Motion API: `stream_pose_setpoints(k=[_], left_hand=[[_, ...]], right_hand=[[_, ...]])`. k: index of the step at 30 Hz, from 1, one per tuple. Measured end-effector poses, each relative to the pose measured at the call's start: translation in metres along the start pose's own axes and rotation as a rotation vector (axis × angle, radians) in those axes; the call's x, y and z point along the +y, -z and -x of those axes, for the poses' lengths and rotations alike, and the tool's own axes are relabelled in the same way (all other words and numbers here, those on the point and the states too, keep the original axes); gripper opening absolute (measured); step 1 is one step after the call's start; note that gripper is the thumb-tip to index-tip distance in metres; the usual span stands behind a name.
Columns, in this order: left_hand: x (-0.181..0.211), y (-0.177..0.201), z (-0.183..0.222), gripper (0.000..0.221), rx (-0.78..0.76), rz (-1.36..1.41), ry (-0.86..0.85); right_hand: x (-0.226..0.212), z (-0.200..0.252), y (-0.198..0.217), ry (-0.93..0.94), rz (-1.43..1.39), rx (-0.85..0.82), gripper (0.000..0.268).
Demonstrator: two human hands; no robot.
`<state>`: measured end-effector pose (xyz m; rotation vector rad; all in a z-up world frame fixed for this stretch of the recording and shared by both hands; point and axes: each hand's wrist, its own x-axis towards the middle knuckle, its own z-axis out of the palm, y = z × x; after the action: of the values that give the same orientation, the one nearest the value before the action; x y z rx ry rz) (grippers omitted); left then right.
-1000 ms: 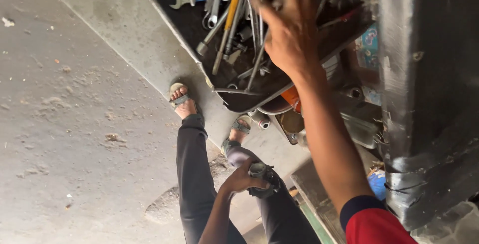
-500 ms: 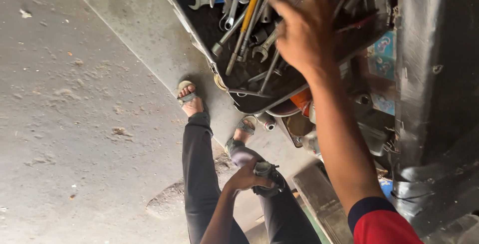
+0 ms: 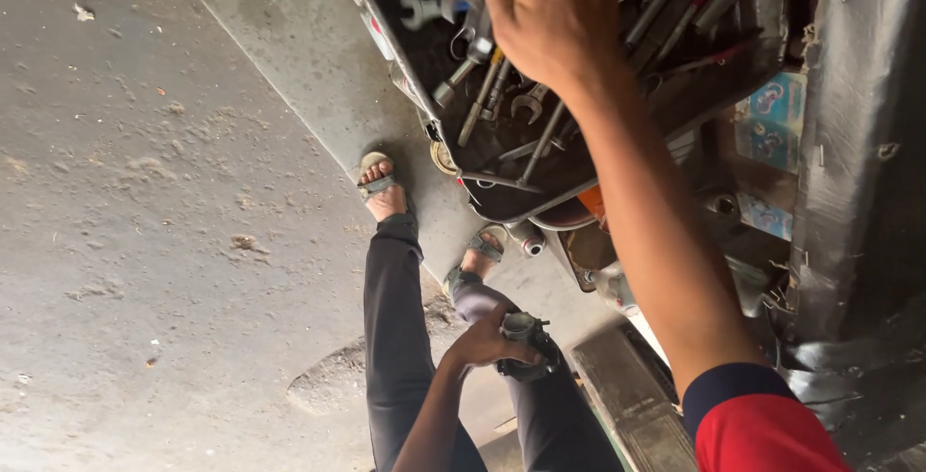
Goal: Repairing and assembling a motorcycle carburetor using tools.
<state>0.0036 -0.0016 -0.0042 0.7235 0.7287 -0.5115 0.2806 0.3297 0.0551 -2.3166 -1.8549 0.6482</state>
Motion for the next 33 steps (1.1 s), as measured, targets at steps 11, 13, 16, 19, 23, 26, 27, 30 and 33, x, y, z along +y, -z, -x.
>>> stream_pose_setpoints(k=[11,13,16,19,23,26,27,30,33], left_hand=[[0.004,0.001,0.001,0.107,0.014,-0.006,-0.046],[0.003,0.000,-0.001,0.106,0.010,-0.005,-0.033],[0.000,0.000,-0.005,0.108,0.009,0.007,-0.084],[-0.005,-0.001,-0.008,0.106,0.008,-0.004,-0.070],[-0.005,-0.001,-0.010,0.105,-0.006,-0.001,-0.077],[-0.005,0.000,-0.011,0.102,-0.010,-0.025,-0.073],[-0.005,0.000,-0.011,0.102,-0.011,-0.031,-0.082],[-0.003,0.002,-0.010,0.101,-0.025,-0.017,-0.076],[-0.002,0.002,-0.010,0.099,-0.027,0.028,-0.099]], right_hand=[[0.064,0.073,-0.008,-0.111,0.235,0.109,0.027],[0.063,0.073,-0.007,-0.077,0.309,0.174,0.026],[0.055,0.063,-0.005,0.037,0.341,0.285,0.026],[0.044,0.056,0.002,0.089,0.119,0.161,0.050],[0.038,0.035,0.009,0.320,0.233,0.176,0.057],[0.047,0.033,0.018,0.339,0.213,0.192,0.042],[0.054,0.035,0.022,0.320,0.195,0.173,0.038],[0.064,0.048,0.025,0.245,0.314,0.236,0.047],[0.065,0.056,0.025,0.192,0.141,0.164,0.052]])
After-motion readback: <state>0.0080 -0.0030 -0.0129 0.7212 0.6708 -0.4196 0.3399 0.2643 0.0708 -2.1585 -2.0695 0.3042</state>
